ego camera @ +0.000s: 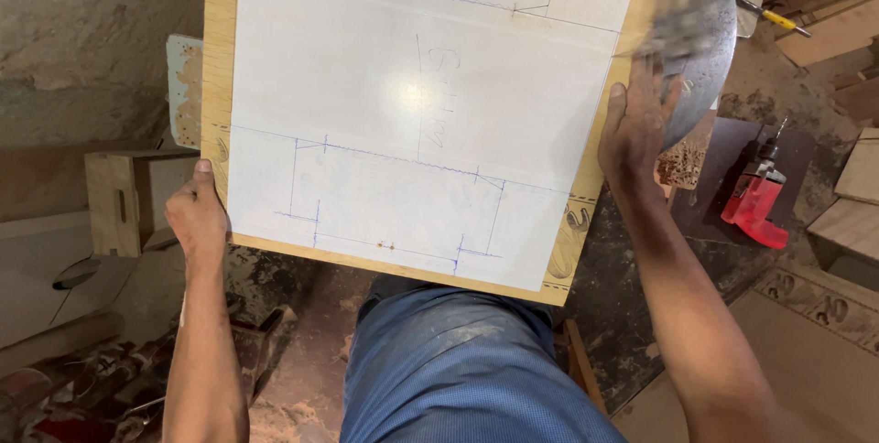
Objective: The person uses a circular saw to cut a large white board with blue markings along a straight line. They guide the saw with both hands, repositioning the board as needed to complete the cut.
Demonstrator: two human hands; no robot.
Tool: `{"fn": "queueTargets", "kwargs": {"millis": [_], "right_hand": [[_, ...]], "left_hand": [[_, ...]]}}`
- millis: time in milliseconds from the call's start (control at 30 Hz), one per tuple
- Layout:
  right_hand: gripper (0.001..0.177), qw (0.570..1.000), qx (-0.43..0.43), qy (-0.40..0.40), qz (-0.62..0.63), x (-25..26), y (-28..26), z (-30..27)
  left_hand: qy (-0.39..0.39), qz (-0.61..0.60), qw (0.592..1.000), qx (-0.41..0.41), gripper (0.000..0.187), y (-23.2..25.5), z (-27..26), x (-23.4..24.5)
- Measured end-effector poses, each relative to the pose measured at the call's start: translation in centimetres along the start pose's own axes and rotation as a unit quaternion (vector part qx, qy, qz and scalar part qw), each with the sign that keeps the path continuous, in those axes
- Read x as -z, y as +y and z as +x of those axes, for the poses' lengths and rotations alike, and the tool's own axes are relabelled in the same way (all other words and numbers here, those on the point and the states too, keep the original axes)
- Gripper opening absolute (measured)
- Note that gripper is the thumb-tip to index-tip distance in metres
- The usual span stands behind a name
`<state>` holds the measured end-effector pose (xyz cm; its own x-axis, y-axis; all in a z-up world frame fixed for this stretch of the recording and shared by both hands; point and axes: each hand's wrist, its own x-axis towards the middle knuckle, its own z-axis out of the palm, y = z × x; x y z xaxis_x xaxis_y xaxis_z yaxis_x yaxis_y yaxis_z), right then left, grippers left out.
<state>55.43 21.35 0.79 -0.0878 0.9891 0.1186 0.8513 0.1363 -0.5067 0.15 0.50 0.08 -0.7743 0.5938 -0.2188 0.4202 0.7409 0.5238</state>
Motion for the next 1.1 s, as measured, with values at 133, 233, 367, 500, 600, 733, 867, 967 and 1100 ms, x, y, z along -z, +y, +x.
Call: {"fn": "queueTargets", "kwargs": {"millis": [133,233,367,500,600,733,867,967,1100], "right_hand": [[0.052,1.0,0.015,0.009,0.019,-0.4,0.6,0.2],[0.05,1.0,-0.02,-0.01,-0.002,-0.7,1.3,0.4],[0.05,1.0,0.003,0.013,0.0,-1.3,1.9,0.6],[0.049,1.0,-0.019,0.009,0.002,-1.5,2.1,0.9],[0.05,1.0,-0.006,0.005,0.008,-1.3,1.8,1.2],[0.053,1.0,0.002,0.019,0.008,-0.8,1.3,1.4],[0.055,0.999,0.027,0.028,0.006,-0.7,1.0,1.7],[0.054,0.999,0.019,0.023,0.019,-0.7,1.2,1.7],[0.029,1.0,-0.003,0.001,-0.019,-1.0,1.9,1.8]], "left_hand": [[-0.005,-0.011,1.0,0.006,0.064,0.3,0.0,0.1],[-0.002,-0.01,1.0,0.01,0.064,0.4,-0.1,0.0],[-0.002,-0.006,1.0,0.005,0.063,0.7,0.3,0.0],[0.003,-0.021,1.0,-0.012,0.061,0.8,0.5,-0.5],[0.011,-0.016,1.0,-0.023,0.061,0.7,0.8,-0.5],[0.014,-0.001,0.999,-0.035,0.063,0.9,1.2,-0.8],[-0.003,0.001,1.0,-0.001,0.065,1.1,1.3,-0.7],[0.01,-0.007,0.999,-0.036,0.064,1.3,1.2,-0.7],[0.001,0.002,1.0,-0.022,0.065,1.4,1.3,-0.7]]}}
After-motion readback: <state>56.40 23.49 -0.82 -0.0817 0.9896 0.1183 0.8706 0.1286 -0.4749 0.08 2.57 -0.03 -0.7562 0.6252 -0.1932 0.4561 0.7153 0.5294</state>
